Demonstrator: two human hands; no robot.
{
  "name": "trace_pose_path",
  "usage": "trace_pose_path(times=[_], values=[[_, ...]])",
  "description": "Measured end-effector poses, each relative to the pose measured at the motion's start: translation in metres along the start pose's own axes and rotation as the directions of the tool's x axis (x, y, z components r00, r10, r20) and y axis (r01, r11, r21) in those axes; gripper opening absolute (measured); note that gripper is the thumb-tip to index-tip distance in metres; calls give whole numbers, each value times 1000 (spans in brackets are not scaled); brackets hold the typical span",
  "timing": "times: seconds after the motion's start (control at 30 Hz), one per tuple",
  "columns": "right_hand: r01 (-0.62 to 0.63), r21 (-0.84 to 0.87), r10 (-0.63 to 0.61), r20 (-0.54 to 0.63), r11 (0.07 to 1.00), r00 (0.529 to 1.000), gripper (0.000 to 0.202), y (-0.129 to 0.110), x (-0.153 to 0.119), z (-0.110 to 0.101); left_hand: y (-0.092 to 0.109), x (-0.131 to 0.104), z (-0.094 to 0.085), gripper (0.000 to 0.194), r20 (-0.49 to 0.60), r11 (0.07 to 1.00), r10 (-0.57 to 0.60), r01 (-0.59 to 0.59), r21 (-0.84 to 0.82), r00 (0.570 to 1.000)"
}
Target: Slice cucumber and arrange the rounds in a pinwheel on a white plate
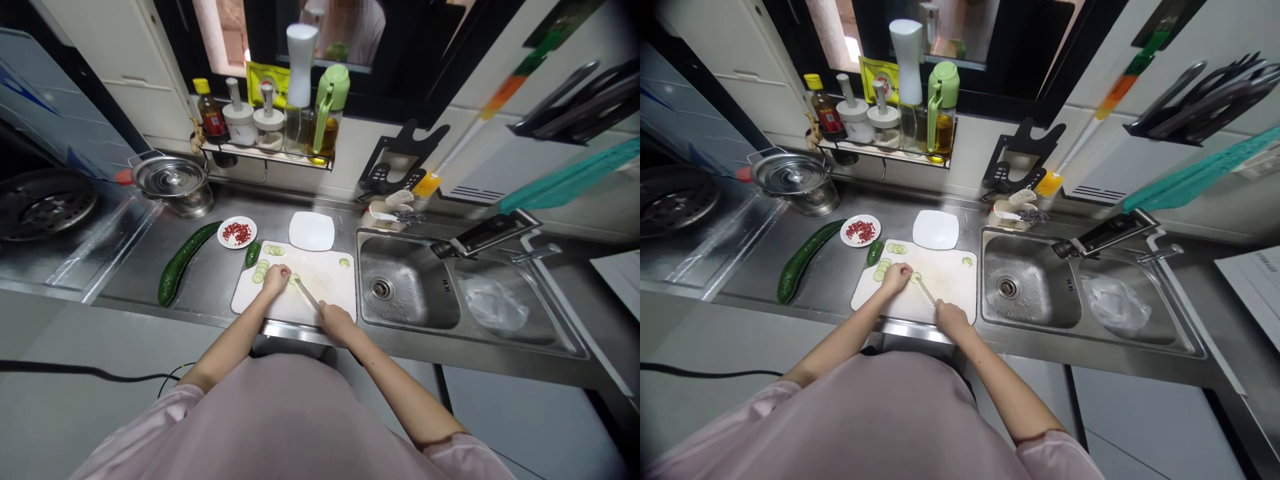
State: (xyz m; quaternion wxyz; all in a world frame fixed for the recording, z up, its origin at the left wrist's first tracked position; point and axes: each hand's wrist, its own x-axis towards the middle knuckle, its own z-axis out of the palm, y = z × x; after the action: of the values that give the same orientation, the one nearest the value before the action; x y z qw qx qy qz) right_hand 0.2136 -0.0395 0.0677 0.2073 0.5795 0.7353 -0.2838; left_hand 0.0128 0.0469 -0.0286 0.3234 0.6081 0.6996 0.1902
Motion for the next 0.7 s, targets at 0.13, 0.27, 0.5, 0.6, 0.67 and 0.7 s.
trace_pose_path(times=[0.13, 0.27, 0.5, 0.6, 0.67, 0.7], values=[[-2, -6, 2, 7, 1000, 1000, 30, -2, 2, -2, -1, 2, 1, 22, 13, 1000, -13, 13, 0, 1000], [-1, -15, 1, 4, 1000, 1000, 30, -5, 7, -4, -2, 3, 1, 22, 16, 1000, -19, 19, -2, 1000], [7, -12, -7, -13, 1000, 1000, 30, -6, 13, -4, 0, 1, -1, 23, 22, 1000, -12, 12, 1, 1000], [8, -7, -8, -20, 1000, 1000, 30, -7, 14, -5, 1, 0, -3, 22, 32, 1000, -8, 8, 8, 999], [7, -1, -7, -28, 1000, 1000, 31, -7, 14, -4, 1, 0, -3, 22, 34, 1000, -13, 13, 18, 999], [6, 2, -6, -31, 1000, 999, 31, -7, 14, -4, 1, 0, -3, 22, 34, 1000, -19, 18, 23, 999]])
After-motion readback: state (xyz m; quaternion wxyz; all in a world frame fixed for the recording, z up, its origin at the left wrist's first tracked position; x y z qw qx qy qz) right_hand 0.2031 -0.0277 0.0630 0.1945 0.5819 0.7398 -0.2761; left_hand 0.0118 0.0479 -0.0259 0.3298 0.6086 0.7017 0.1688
